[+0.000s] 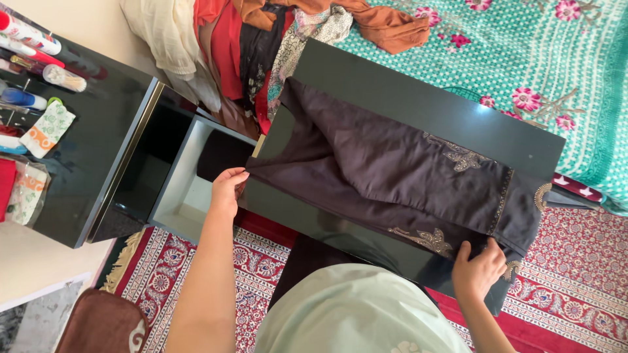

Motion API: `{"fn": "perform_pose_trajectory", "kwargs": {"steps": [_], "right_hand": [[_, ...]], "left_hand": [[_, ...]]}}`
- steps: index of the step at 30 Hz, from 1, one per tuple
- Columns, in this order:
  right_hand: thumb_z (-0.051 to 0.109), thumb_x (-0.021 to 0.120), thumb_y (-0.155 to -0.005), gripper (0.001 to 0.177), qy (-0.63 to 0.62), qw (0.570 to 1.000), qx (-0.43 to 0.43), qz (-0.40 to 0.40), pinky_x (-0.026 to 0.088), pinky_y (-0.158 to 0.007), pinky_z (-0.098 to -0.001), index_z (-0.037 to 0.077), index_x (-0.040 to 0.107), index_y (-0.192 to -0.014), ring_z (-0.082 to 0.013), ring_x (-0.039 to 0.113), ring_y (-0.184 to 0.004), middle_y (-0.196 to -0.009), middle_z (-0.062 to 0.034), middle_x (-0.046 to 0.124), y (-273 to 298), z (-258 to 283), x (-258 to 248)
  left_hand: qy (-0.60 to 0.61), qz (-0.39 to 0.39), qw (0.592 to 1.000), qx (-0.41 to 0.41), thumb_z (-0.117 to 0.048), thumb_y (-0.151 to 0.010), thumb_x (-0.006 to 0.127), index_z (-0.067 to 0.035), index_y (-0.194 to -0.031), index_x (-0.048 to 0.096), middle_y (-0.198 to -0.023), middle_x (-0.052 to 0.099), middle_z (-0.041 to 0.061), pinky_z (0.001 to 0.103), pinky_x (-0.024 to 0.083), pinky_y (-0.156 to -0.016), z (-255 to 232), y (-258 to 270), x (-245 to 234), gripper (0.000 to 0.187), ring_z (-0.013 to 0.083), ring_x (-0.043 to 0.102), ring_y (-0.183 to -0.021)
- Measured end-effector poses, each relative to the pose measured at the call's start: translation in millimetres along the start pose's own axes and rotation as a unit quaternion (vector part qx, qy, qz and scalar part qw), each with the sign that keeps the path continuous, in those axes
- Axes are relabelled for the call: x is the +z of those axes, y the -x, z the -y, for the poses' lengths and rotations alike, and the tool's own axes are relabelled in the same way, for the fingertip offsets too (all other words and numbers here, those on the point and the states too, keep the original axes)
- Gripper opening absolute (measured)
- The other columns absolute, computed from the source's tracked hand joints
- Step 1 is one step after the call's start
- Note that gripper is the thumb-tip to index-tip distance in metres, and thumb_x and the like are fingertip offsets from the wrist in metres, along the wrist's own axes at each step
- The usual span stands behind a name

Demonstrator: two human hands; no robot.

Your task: The person folds a dark garment with embroidered details on a black table and places it into an open drawer.

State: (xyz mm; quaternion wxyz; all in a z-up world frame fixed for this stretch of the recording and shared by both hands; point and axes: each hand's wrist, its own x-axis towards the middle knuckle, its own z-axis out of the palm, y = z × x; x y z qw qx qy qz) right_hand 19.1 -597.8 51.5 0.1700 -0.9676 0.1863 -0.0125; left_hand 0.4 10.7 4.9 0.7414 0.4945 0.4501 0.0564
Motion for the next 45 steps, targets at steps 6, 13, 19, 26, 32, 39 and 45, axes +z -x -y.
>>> {"fn": "perform_pose_trajectory", "kwargs": {"steps": [6,13,19,26,32,39,45], "right_hand": [[0.039,0.071,-0.101,0.048,-0.174,0.952,0.226,0.112,0.053,-0.084,-0.0515,-0.004,0.067,-0.123,-0.0391,0.067,-0.094,-0.104,-0.0211,0.072,-34,-42,2],[0.042,0.069,-0.104,0.043,-0.046,0.997,0.053,0.029,0.052,-0.083,-0.0513,-0.001,0.066,-0.11,-0.0424,0.068,-0.091,-0.096,-0.0237,0.072,-32,-58,8],[0.045,0.053,-0.113,0.044,0.061,0.998,0.017,0.029,0.051,-0.083,-0.0562,0.003,0.056,-0.123,-0.0499,0.067,-0.097,-0.103,-0.0296,0.072,-22,-31,-4],[0.05,0.047,-0.112,0.045,0.091,0.995,0.041,0.017,0.052,-0.073,-0.0547,0.008,0.054,-0.128,-0.0459,0.071,-0.086,-0.09,-0.0252,0.073,-21,-23,-5],[0.047,0.047,-0.115,0.04,0.089,0.996,0.016,0.006,0.052,-0.074,-0.0541,0.01,0.056,-0.125,-0.0442,0.071,-0.087,-0.092,-0.0216,0.074,-25,-27,-5],[0.043,0.052,-0.111,0.04,0.065,0.997,0.041,0.015,0.052,-0.079,-0.0544,0.005,0.056,-0.123,-0.0462,0.069,-0.088,-0.092,-0.0236,0.072,-28,-15,-12],[0.026,0.063,-0.109,0.029,0.033,0.986,-0.113,-0.119,0.047,-0.098,-0.0498,0.001,0.063,-0.122,-0.0422,0.059,-0.116,-0.121,-0.0232,0.061,-30,-24,2]], "left_hand": [[0.008,0.004,1.0,0.015,-0.003,-0.083,0.077,-0.007,-0.102,0.071,-0.094,0.073,0.003,0.025,0.053,-0.079,5,-8,0,0.02,0.0129,0.068,-0.084],[-0.033,-0.026,0.998,0.049,-0.004,-0.086,0.076,-0.006,-0.103,0.071,-0.093,0.072,0.001,0.024,0.052,-0.078,14,-13,0,0.018,0.0107,0.066,-0.085],[-0.03,-0.017,0.999,0.03,-0.004,-0.085,0.077,-0.007,-0.104,0.071,-0.095,0.073,0.001,0.023,0.052,-0.079,10,-12,-4,0.02,0.01,0.067,-0.085],[-0.001,0.024,1.0,0.004,-0.004,-0.085,0.076,-0.007,-0.105,0.069,-0.095,0.074,0.002,0.024,0.053,-0.08,10,-19,-9,0.021,0.012,0.068,-0.086],[-0.005,0.036,0.999,-0.025,-0.005,-0.085,0.073,-0.01,-0.105,0.068,-0.095,0.073,0.001,0.025,0.052,-0.08,7,-23,-15,0.021,0.0121,0.068,-0.086],[0.0,0.039,0.999,-0.033,-0.004,-0.085,0.072,-0.01,-0.104,0.068,-0.094,0.073,0.001,0.025,0.053,-0.08,9,-30,-16,0.021,0.0122,0.068,-0.085],[-0.021,0.071,0.997,0.006,-0.005,-0.088,0.073,-0.008,-0.106,0.068,-0.095,0.073,0.001,0.025,0.052,-0.078,7,-20,-19,0.019,0.0119,0.066,-0.085]]}}
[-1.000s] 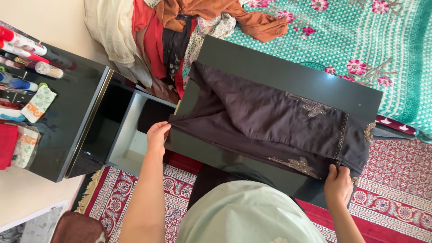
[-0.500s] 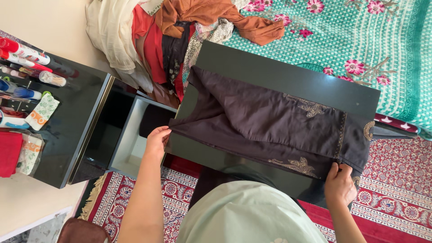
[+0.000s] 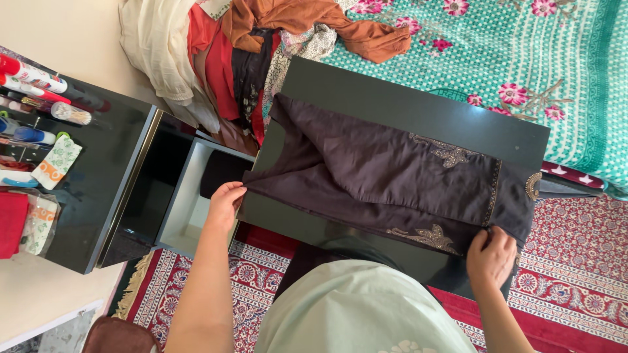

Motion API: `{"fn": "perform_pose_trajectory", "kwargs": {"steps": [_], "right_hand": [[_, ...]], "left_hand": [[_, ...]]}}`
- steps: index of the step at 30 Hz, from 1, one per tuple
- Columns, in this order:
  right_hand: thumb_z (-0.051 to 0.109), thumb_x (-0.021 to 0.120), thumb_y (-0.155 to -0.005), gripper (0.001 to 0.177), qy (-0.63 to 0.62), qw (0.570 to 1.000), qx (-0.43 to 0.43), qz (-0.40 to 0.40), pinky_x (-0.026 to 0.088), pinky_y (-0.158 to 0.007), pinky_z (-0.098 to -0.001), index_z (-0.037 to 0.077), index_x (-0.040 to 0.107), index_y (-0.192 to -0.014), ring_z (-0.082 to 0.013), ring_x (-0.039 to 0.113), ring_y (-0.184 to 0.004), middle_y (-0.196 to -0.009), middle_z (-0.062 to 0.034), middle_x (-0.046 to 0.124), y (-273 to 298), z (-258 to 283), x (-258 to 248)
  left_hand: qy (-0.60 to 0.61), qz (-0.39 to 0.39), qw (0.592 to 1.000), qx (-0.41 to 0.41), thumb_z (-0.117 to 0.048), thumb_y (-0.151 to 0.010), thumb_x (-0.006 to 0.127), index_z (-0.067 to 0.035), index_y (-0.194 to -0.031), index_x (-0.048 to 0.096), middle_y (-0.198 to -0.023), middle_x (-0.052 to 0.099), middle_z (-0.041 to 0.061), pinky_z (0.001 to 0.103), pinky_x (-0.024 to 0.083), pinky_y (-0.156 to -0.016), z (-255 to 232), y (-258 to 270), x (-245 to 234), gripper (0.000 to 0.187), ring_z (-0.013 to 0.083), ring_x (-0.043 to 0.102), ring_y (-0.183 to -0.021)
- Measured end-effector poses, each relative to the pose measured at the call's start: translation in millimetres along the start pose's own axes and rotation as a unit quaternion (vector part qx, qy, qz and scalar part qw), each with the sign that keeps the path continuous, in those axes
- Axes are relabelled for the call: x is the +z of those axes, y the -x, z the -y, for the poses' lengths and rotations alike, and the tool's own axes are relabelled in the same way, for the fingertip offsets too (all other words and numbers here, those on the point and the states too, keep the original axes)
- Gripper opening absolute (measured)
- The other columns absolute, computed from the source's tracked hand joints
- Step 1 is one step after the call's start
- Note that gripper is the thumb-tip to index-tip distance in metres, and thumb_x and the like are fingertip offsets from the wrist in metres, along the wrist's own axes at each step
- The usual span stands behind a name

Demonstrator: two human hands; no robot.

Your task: The person folds a dark garment with embroidered details on a black table and places it into an open drawer.

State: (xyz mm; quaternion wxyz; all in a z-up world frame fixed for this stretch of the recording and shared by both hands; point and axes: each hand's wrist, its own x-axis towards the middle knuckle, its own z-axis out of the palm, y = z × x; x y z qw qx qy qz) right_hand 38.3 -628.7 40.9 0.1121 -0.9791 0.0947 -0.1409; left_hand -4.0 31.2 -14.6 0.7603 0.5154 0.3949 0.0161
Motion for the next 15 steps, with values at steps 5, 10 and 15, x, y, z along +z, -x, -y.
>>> {"fn": "perform_pose_trajectory", "kwargs": {"steps": [5,10,15], "right_hand": [[0.026,0.06,-0.114,0.024,-0.069,0.997,0.033,-0.005,0.047,-0.104,-0.0486,0.004,0.068,-0.119,-0.039,0.058,-0.123,-0.124,-0.0191,0.062,4,-7,18],[0.027,0.065,-0.111,0.023,-0.049,0.994,0.091,-0.031,0.045,-0.101,-0.0507,0.004,0.069,-0.112,-0.0387,0.058,-0.117,-0.121,-0.0171,0.064,5,0,18],[0.028,0.069,-0.106,0.026,-0.015,0.996,0.085,0.0,0.047,-0.097,-0.0499,0.004,0.065,-0.097,-0.037,0.059,-0.113,-0.114,-0.0156,0.063,1,-1,17]], "left_hand": [[-0.039,-0.001,0.999,0.006,-0.007,-0.087,0.075,-0.006,-0.106,0.069,-0.097,0.074,0.002,0.025,0.053,-0.08,-8,9,1,0.02,0.0109,0.068,-0.086],[-0.008,-0.034,0.999,-0.008,-0.007,-0.087,0.076,-0.007,-0.105,0.069,-0.096,0.073,0.002,0.025,0.052,-0.08,-5,6,9,0.02,0.0118,0.067,-0.085],[0.003,-0.049,0.998,-0.026,-0.008,-0.087,0.074,-0.01,-0.104,0.069,-0.095,0.072,0.0,0.025,0.052,-0.081,-7,8,10,0.018,0.0117,0.066,-0.087]]}}
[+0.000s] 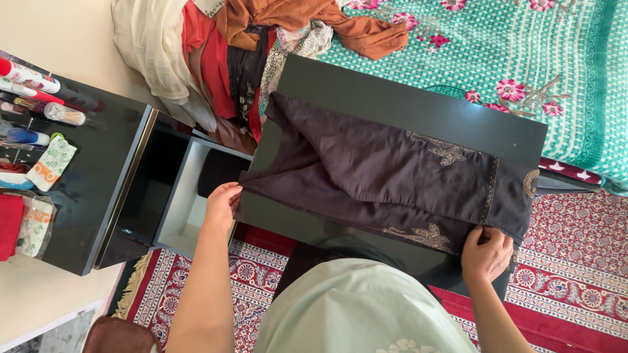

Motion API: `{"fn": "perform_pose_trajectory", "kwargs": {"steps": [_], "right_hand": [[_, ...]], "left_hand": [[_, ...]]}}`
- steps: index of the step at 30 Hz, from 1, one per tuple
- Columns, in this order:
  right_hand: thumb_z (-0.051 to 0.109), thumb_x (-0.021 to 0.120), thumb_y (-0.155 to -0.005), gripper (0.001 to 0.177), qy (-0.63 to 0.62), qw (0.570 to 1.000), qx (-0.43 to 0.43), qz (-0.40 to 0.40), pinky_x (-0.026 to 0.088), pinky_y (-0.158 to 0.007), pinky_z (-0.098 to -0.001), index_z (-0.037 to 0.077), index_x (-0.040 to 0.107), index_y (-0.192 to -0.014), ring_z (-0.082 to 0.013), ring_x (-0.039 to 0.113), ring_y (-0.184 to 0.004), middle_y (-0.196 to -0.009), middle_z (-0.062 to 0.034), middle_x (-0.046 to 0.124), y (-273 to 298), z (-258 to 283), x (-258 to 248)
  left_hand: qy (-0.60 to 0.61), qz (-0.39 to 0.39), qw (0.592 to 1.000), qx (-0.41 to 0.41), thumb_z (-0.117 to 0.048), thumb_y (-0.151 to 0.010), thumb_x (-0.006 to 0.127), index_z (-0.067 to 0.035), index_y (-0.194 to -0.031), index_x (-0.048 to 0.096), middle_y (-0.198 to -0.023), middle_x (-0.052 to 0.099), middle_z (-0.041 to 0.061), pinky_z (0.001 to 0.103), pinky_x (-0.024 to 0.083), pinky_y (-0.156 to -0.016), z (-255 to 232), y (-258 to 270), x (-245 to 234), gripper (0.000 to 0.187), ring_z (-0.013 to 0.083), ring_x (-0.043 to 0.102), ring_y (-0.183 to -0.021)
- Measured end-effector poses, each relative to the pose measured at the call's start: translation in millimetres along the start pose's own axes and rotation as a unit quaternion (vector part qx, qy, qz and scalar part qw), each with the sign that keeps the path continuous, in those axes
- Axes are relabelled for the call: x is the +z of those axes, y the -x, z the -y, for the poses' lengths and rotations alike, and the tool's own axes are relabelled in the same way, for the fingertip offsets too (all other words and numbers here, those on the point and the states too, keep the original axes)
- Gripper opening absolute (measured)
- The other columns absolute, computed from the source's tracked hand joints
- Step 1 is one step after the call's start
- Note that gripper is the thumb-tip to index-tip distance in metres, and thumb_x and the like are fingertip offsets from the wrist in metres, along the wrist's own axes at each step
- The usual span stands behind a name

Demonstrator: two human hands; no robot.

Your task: The person folds a dark garment with embroidered details on a black table and places it into an open drawer.

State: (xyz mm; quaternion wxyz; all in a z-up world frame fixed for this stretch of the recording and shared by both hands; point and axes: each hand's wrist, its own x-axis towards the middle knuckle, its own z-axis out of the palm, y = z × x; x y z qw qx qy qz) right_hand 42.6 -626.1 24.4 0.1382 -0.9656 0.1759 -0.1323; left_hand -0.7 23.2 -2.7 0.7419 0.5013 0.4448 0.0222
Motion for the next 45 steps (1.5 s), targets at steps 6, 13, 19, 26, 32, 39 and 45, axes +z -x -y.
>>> {"fn": "perform_pose_trajectory", "kwargs": {"steps": [6,13,19,26,32,39,45], "right_hand": [[0.029,0.069,-0.107,0.025,-0.045,0.998,0.039,0.006,0.048,-0.089,-0.0488,0.006,0.059,-0.104,-0.0338,0.061,-0.102,-0.11,-0.0138,0.061,-2,1,-5],[0.027,0.064,-0.115,0.023,-0.037,0.996,0.077,0.006,0.048,-0.088,-0.0492,0.006,0.054,-0.111,-0.0324,0.061,-0.1,-0.101,-0.012,0.061,-3,-16,4],[0.009,0.063,-0.105,0.02,0.009,0.986,-0.117,-0.118,0.041,-0.112,-0.0511,0.007,0.06,-0.124,-0.0353,0.052,-0.125,-0.129,-0.0174,0.055,-10,5,-27],[0.03,0.05,-0.102,0.057,-0.041,0.949,-0.294,0.108,0.021,-0.126,-0.0499,0.007,0.045,-0.154,-0.035,0.032,-0.154,-0.164,-0.0185,0.038,-6,69,-32],[0.036,0.037,-0.105,0.061,-0.02,0.945,-0.285,0.158,0.013,-0.127,-0.0476,0.006,0.037,-0.159,-0.0345,0.023,-0.157,-0.166,-0.0194,0.031,-5,68,-23],[0.033,0.04,-0.104,0.061,-0.018,0.946,-0.285,0.152,0.015,-0.127,-0.0482,0.006,0.038,-0.159,-0.0349,0.024,-0.157,-0.166,-0.0197,0.032,-3,66,-21],[0.033,0.042,-0.103,0.061,-0.009,0.947,-0.287,0.144,0.016,-0.127,-0.048,0.006,0.039,-0.158,-0.035,0.025,-0.156,-0.165,-0.0204,0.034,-3,66,-19]], "left_hand": [[0.008,0.011,1.0,0.008,-0.007,-0.086,0.075,-0.009,-0.103,0.068,-0.096,0.073,0.002,0.025,0.052,-0.083,2,-4,-4,0.019,0.0126,0.068,-0.089],[0.023,0.035,0.999,0.0,-0.001,-0.089,0.072,-0.005,-0.108,0.068,-0.099,0.073,0.005,0.028,0.054,-0.086,7,-9,-13,0.02,0.0152,0.068,-0.09],[0.017,0.039,0.999,0.007,-0.002,-0.089,0.072,-0.004,-0.112,0.067,-0.101,0.073,0.006,0.028,0.054,-0.086,4,-6,-10,0.024,0.016,0.068,-0.092],[0.007,0.024,1.0,-0.002,-0.008,-0.089,0.07,-0.004,-0.122,0.069,-0.105,0.073,0.004,0.028,0.053,-0.086,-1,0,0,0.034,0.0156,0.066,-0.096],[0.009,0.014,1.0,-0.015,-0.008,-0.088,0.07,-0.006,-0.116,0.069,-0.104,0.072,0.004,0.03,0.052,-0.088,3,-7,-7,0.028,0.0154,0.066,-0.097],[0.034,0.012,0.999,-0.031,-0.006,-0.086,0.069,-0.007,-0.113,0.069,-0.101,0.07,0.004,0.03,0.052,-0.089,6,-16,-10,0.027,0.0161,0.065,-0.096],[0.024,0.045,0.999,-0.011,-0.007,-0.089,0.068,-0.009,-0.116,0.067,-0.104,0.07,0.001,0.028,0.051,-0.089,-2,-5,-4,0.027,0.0132,0.064,-0.097]]}}
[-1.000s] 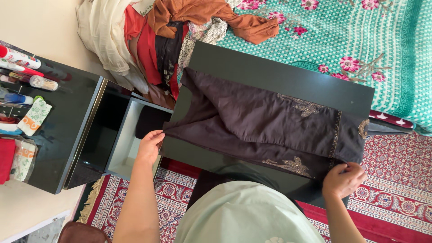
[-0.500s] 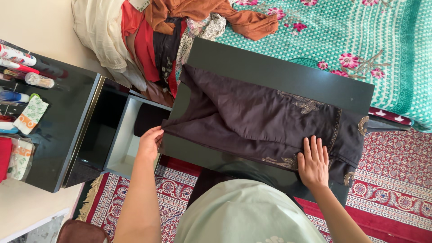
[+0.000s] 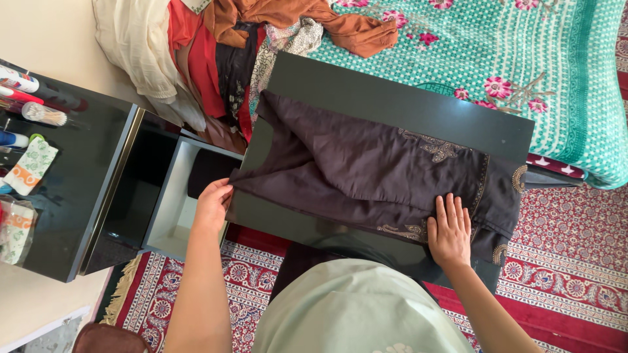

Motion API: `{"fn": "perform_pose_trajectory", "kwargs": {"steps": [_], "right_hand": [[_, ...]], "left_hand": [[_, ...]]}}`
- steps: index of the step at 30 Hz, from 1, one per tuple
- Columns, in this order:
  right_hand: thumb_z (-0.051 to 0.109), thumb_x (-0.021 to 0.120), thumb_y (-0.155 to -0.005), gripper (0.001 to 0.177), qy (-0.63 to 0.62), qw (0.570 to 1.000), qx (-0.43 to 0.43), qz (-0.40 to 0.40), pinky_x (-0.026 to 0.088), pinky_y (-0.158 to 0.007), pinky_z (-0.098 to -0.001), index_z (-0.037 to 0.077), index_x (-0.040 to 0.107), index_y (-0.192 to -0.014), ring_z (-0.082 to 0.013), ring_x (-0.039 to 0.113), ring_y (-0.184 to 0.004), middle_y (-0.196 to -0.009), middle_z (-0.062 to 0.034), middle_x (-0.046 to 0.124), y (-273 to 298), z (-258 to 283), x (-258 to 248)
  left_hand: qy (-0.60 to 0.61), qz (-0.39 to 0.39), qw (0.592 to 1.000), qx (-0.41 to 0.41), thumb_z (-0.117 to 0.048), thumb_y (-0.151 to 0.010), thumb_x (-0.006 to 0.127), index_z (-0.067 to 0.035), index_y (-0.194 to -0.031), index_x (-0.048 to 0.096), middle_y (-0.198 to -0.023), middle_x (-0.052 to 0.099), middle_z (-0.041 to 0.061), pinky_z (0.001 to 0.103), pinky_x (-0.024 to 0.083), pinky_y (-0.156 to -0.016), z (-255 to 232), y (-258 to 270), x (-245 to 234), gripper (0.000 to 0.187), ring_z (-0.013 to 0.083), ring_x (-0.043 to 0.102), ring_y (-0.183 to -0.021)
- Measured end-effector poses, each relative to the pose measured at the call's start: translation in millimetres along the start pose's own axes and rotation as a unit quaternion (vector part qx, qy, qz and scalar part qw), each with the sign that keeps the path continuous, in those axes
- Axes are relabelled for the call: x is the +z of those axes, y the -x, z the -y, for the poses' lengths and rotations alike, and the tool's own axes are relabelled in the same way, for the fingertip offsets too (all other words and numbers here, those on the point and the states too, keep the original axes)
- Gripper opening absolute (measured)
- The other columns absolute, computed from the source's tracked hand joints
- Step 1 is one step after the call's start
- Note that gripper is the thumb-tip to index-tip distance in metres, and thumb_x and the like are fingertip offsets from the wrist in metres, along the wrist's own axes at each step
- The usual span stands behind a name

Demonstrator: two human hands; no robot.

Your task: The person folds a dark garment with embroidered details on a black table and places it into an open drawer.

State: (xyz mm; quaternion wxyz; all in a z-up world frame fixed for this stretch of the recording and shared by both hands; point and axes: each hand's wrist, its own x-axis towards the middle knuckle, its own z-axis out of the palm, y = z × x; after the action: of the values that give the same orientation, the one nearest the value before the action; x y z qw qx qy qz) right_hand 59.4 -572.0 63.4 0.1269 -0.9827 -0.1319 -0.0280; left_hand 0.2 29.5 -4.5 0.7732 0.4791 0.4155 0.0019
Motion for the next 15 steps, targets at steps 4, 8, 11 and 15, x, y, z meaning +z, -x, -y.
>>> {"fn": "perform_pose_trajectory", "kwargs": {"steps": [4,8,11,15], "right_hand": [[0.033,0.042,-0.103,0.061,-0.002,1.0,0.0,-0.003,0.016,-0.127,-0.048,0.006,0.04,-0.157,-0.0352,0.026,-0.156,-0.165,-0.0203,0.034,1,0,1],[0.032,0.043,-0.103,0.06,0.002,1.0,0.002,-0.005,0.017,-0.128,-0.0479,0.006,0.041,-0.157,-0.0352,0.027,-0.156,-0.165,-0.0201,0.035,0,1,1],[0.032,0.043,-0.103,0.06,0.002,1.0,0.002,-0.005,0.017,-0.128,-0.0479,0.006,0.041,-0.157,-0.0351,0.026,-0.156,-0.165,-0.0201,0.035,0,1,0],[0.032,0.043,-0.103,0.06,0.009,1.0,-0.001,-0.005,0.017,-0.128,-0.0482,0.005,0.041,-0.157,-0.0355,0.026,-0.156,-0.165,-0.0206,0.035,0,0,0]], "left_hand": [[0.013,0.009,0.999,0.043,-0.007,-0.089,0.069,-0.008,-0.114,0.068,-0.105,0.072,0.002,0.025,0.052,-0.089,7,1,-1,0.025,0.0117,0.066,-0.098],[-0.02,-0.039,0.998,0.033,-0.007,-0.088,0.072,-0.006,-0.113,0.068,-0.099,0.072,0.002,0.026,0.049,-0.082,18,-12,-7,0.025,0.0124,0.065,-0.089],[-0.014,-0.052,0.998,0.017,-0.006,-0.086,0.072,-0.005,-0.112,0.069,-0.097,0.073,0.002,0.025,0.052,-0.082,20,-17,-8,0.026,0.0124,0.068,-0.088],[-0.032,-0.057,0.998,-0.001,-0.008,-0.086,0.071,-0.007,-0.112,0.069,-0.097,0.073,0.001,0.025,0.051,-0.081,10,-13,-3,0.026,0.0121,0.068,-0.089]]}}
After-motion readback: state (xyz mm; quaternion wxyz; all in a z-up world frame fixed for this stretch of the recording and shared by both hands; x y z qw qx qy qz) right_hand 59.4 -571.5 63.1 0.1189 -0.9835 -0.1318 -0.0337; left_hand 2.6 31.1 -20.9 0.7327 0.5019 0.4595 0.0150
